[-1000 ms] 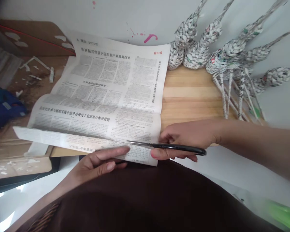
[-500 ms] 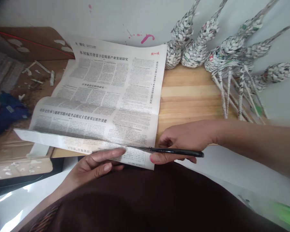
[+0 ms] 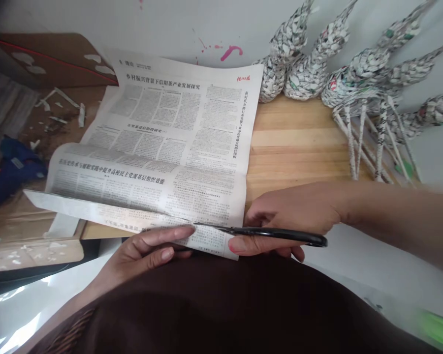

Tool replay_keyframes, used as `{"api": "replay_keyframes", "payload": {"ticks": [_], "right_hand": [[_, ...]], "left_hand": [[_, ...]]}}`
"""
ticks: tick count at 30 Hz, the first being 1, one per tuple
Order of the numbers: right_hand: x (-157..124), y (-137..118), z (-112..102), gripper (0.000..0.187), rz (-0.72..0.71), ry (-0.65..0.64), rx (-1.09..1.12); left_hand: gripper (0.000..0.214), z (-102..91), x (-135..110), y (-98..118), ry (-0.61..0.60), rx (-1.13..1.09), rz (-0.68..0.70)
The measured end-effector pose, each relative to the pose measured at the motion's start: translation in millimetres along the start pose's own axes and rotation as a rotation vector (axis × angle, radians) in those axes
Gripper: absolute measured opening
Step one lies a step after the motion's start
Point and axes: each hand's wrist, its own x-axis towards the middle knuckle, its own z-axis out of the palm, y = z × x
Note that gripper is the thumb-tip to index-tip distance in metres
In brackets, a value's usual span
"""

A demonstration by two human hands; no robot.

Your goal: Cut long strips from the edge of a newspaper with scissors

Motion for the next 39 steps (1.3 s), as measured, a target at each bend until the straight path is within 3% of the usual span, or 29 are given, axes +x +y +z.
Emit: {"api": "replay_keyframes", "payload": {"ticks": [4, 10, 15, 29, 39], "right_hand": [[2, -6, -2, 0.051, 0.017, 0.009, -0.007], [19, -12, -4, 0.058, -0.051, -0.045, -0.012], [16, -9, -6, 0.055, -0.12, -0.05, -0.018], [27, -15, 0, 0.045, -0.179, 0.015, -0.033], [22, -31, 6, 0.053, -0.068, 0.133, -0.062]], "left_hand": [[0.025, -0.3, 0, 0, -0.017, 0.001, 0.028], [0.026, -3.0, -2, -1, -0.031, -0.011, 0.019], [0.027, -7.3, -3, -1, -0.028, -0.016, -0.003], [0.027, -11.1, 0, -8, -0.088, 0.003, 0.032], [0.028, -7.0, -4, -1, -0.138, -0.092, 0.041]]}}
